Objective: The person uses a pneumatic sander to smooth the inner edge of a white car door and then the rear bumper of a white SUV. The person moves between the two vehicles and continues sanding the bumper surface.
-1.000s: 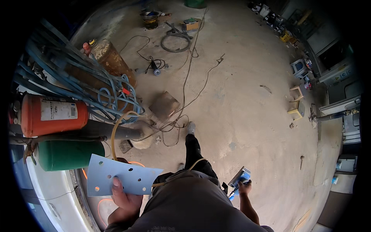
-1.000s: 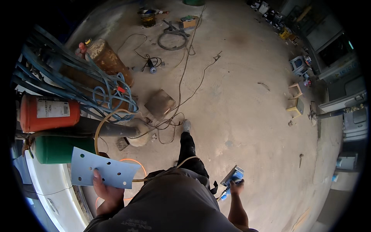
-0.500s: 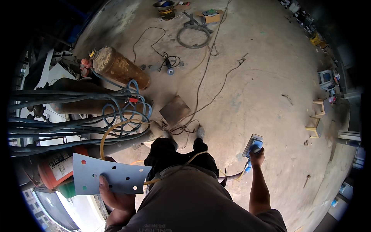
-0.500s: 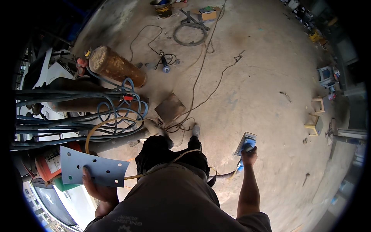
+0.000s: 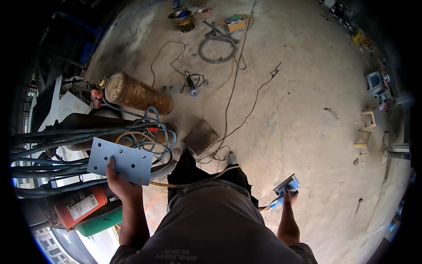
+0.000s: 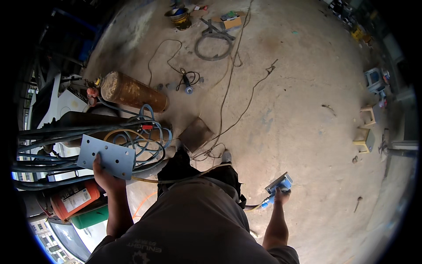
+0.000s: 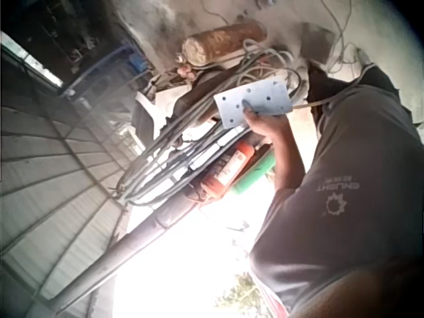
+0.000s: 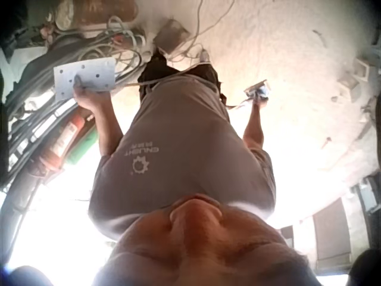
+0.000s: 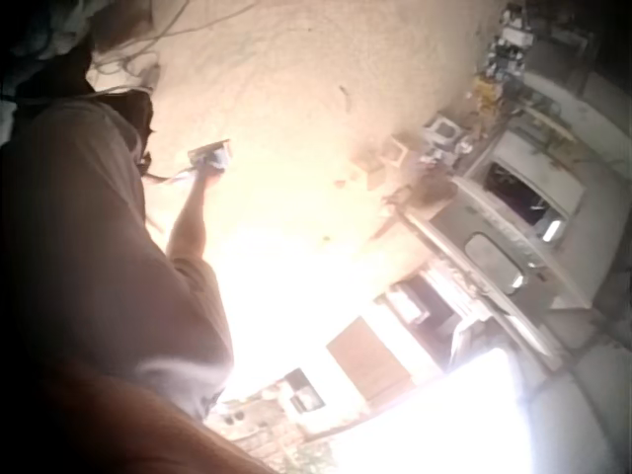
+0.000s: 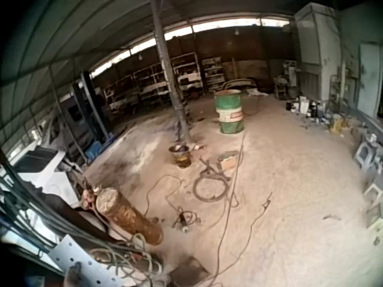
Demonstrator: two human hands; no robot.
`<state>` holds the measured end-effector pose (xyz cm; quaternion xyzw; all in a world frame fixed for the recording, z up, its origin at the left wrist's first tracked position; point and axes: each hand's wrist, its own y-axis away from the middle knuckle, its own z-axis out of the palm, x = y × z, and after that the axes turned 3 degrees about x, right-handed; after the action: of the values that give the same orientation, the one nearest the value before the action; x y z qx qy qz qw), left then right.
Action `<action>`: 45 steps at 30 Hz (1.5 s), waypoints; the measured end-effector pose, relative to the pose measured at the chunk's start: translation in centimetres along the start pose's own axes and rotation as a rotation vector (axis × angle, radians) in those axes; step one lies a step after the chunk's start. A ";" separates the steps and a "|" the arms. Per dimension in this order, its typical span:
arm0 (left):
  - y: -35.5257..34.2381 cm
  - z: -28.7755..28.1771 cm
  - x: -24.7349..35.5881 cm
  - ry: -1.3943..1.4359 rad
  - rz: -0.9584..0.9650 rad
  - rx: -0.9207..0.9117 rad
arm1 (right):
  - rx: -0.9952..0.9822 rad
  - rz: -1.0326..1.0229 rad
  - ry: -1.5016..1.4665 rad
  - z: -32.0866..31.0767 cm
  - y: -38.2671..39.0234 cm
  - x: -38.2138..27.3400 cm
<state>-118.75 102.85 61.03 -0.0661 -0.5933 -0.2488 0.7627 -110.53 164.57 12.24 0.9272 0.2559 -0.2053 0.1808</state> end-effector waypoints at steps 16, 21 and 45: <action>0.4 8.4 5.1 -0.022 0.160 -0.254 | 0.010 0.173 -0.049 0.8 5.4 -6.3; -9.4 8.5 5.7 0.102 0.228 -0.211 | -0.008 -0.029 -0.044 2.9 2.8 -12.1; -63.6 50.6 0.5 -0.020 -0.132 -0.460 | -0.017 -0.096 0.045 14.0 -3.8 -66.1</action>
<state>-191.96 67.55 63.64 -0.2015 -0.5315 -0.4262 0.7038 -168.49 134.97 30.71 0.9167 0.3059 -0.1905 0.1729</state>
